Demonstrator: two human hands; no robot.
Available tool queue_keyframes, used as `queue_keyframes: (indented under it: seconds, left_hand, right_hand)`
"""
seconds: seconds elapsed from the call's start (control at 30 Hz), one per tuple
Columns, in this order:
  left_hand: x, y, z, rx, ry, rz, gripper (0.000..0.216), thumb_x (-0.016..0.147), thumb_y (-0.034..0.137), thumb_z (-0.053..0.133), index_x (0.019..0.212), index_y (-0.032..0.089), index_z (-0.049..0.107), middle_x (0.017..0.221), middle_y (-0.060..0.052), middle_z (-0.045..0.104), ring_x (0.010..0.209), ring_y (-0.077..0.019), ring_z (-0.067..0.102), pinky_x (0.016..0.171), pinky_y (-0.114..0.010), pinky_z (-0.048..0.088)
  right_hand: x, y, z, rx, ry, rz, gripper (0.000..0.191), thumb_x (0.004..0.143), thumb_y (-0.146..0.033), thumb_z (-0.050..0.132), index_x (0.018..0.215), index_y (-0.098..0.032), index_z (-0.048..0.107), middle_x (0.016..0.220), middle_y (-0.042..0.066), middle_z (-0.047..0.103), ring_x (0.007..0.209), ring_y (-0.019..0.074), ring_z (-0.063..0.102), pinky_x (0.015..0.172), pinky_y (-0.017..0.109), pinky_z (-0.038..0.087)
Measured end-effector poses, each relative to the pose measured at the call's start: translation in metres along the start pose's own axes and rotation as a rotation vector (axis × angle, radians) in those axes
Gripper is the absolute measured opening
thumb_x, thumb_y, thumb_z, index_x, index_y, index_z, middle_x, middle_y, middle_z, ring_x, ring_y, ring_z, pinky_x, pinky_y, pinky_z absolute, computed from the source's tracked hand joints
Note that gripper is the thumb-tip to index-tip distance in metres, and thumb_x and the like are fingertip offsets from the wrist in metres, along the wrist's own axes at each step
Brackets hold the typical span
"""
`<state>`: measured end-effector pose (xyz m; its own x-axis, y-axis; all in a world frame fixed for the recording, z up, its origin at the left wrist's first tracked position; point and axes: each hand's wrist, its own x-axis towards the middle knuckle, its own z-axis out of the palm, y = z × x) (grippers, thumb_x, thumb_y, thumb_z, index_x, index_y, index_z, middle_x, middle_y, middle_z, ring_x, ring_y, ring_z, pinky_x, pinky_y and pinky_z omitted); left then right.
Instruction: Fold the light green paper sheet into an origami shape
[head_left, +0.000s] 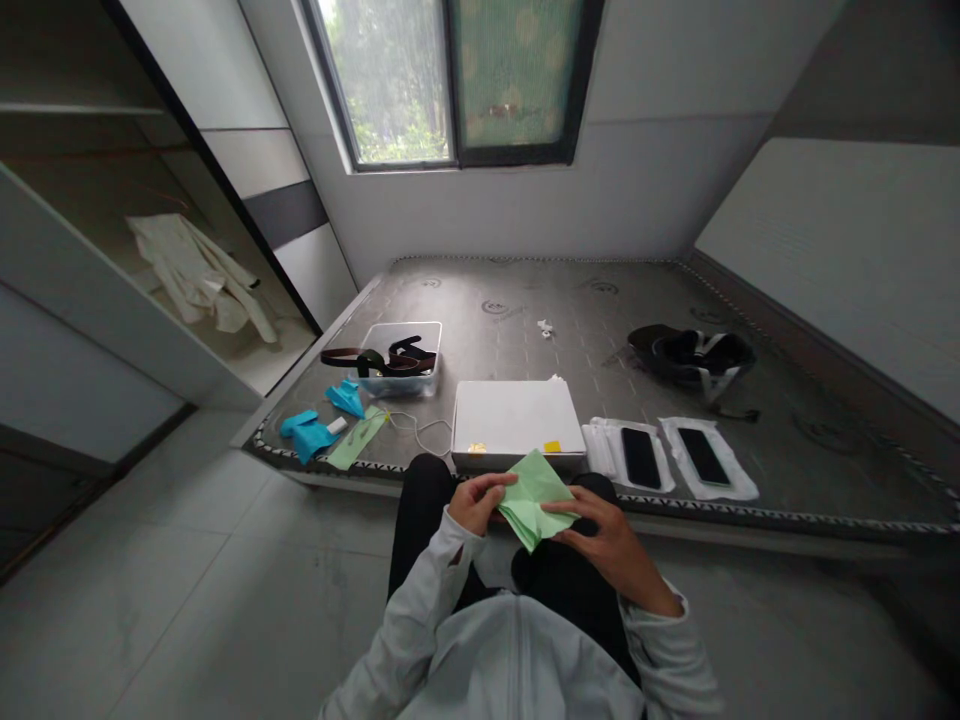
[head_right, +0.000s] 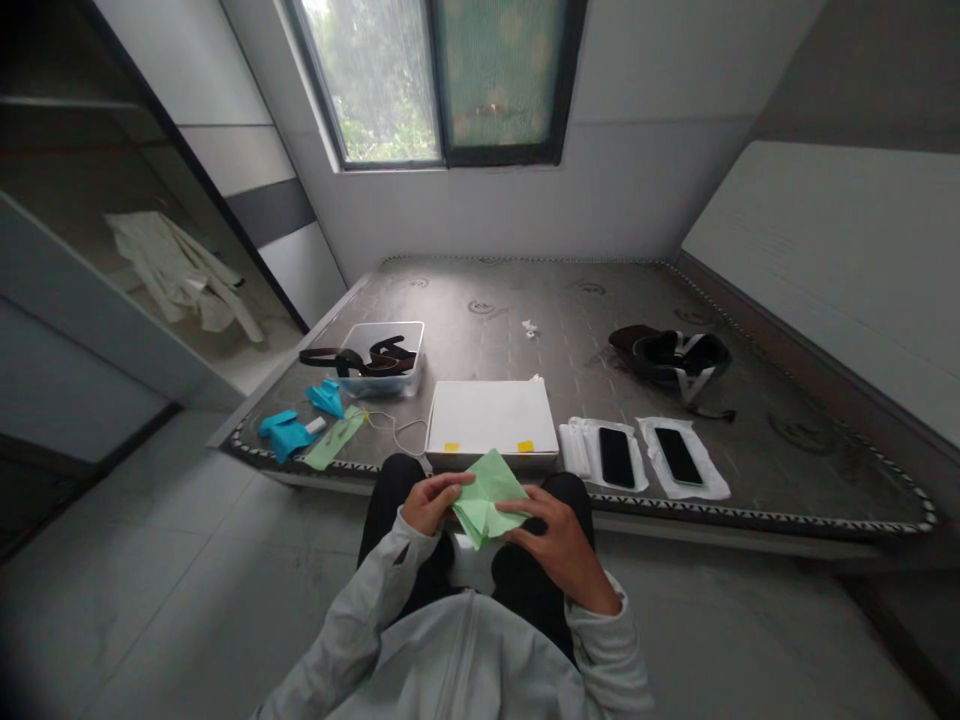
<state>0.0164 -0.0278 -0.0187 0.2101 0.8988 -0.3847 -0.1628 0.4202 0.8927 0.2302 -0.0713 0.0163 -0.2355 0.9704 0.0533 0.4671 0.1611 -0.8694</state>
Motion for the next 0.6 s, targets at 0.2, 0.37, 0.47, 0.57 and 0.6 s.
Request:
queue_keyframes:
  seconds: [0.2, 0.37, 0.47, 0.57, 0.6]
  left_hand:
    - [-0.001, 0.001, 0.001, 0.045, -0.025, 0.011, 0.065, 0.056, 0.059, 0.074, 0.098, 0.010, 0.072, 0.067, -0.002, 0.066, 0.051, -0.0027, 0.049, 0.047, -0.014, 0.045]
    - [-0.001, -0.001, 0.005, 0.076, 0.040, 0.054, 0.075, 0.056, 0.073, 0.065, 0.094, 0.009, 0.073, 0.068, -0.003, 0.067, 0.050, -0.0039, 0.049, 0.043, -0.014, 0.039]
    - [-0.001, -0.003, 0.005, 0.186, 0.068, 0.113, 0.072, 0.055, 0.066, 0.071, 0.099, 0.009, 0.071, 0.066, -0.002, 0.069, 0.042, 0.0000, 0.041, 0.041, -0.012, 0.034]
    - [0.001, -0.007, 0.005, 0.153, 0.033, 0.090, 0.082, 0.053, 0.061, 0.077, 0.116, 0.011, 0.063, 0.076, -0.006, 0.073, 0.046, -0.0021, 0.050, 0.047, -0.013, 0.043]
    - [0.002, -0.008, 0.005, 0.114, 0.018, 0.069, 0.083, 0.051, 0.061, 0.078, 0.115, 0.010, 0.064, 0.081, -0.007, 0.075, 0.052, -0.0046, 0.057, 0.052, -0.014, 0.048]
  right_hand:
    - [0.001, 0.002, 0.003, 0.033, 0.040, 0.052, 0.028, 0.083, -0.045, 0.062, 0.089, -0.022, 0.076, 0.105, 0.009, 0.069, 0.099, 0.0245, 0.063, 0.089, 0.034, 0.048]
    - [0.006, 0.013, 0.014, 0.132, 0.253, 0.199, 0.037, 0.083, -0.051, 0.059, 0.087, -0.016, 0.070, 0.089, 0.010, 0.071, 0.085, 0.0243, 0.066, 0.077, 0.033, 0.052]
    - [0.008, 0.013, 0.021, 0.291, 0.320, 0.240, 0.042, 0.079, -0.052, 0.064, 0.102, -0.017, 0.063, 0.086, 0.008, 0.071, 0.082, 0.0235, 0.068, 0.070, 0.031, 0.054]
    - [0.009, 0.010, 0.024, 0.355, 0.363, 0.250, 0.053, 0.075, -0.053, 0.067, 0.113, -0.018, 0.056, 0.080, 0.006, 0.071, 0.075, 0.0221, 0.068, 0.062, 0.029, 0.053]
    - [0.008, 0.010, 0.025, 0.356, 0.372, 0.248, 0.055, 0.074, -0.054, 0.068, 0.115, -0.018, 0.056, 0.080, 0.006, 0.071, 0.074, 0.0218, 0.068, 0.061, 0.029, 0.053]
